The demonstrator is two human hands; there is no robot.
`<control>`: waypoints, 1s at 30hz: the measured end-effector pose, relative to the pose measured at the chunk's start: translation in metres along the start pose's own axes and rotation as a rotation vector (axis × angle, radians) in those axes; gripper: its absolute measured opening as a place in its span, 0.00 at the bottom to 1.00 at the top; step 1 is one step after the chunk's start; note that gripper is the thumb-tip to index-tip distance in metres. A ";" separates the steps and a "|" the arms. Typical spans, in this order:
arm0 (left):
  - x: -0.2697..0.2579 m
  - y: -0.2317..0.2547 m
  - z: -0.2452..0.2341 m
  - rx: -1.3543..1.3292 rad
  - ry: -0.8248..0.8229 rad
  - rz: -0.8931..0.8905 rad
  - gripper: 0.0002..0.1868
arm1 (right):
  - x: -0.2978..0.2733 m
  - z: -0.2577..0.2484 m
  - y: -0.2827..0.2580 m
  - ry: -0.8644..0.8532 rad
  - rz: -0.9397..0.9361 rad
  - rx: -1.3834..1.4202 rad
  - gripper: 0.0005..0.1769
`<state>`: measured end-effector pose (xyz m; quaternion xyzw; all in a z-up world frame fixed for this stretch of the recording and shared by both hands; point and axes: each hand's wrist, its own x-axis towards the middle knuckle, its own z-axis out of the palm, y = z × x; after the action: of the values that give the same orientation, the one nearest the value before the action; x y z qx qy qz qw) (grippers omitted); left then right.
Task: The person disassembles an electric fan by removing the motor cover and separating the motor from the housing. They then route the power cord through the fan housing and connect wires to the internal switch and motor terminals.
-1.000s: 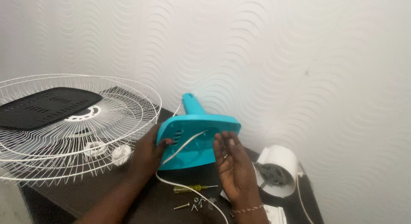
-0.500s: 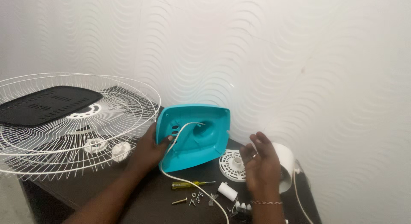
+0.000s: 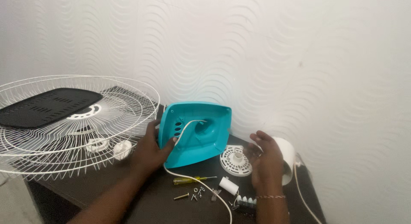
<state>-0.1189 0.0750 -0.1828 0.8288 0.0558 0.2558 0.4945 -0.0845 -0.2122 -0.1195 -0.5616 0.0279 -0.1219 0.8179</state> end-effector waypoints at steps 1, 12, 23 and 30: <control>0.001 -0.002 0.001 0.028 -0.004 -0.030 0.40 | 0.000 -0.002 0.002 -0.006 -0.008 0.010 0.23; 0.003 -0.001 0.003 0.123 0.030 -0.035 0.25 | 0.002 0.002 0.043 -0.204 -0.227 -0.368 0.11; 0.005 -0.004 0.004 0.152 0.055 0.079 0.21 | -0.010 -0.010 0.024 0.007 -0.471 -1.050 0.09; 0.007 -0.004 0.003 0.120 -0.032 -0.037 0.22 | -0.013 -0.018 0.032 -0.046 -0.357 -1.489 0.13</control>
<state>-0.1110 0.0772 -0.1842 0.8598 0.0784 0.2295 0.4493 -0.0950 -0.2149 -0.1570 -0.9629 -0.0057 -0.1896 0.1920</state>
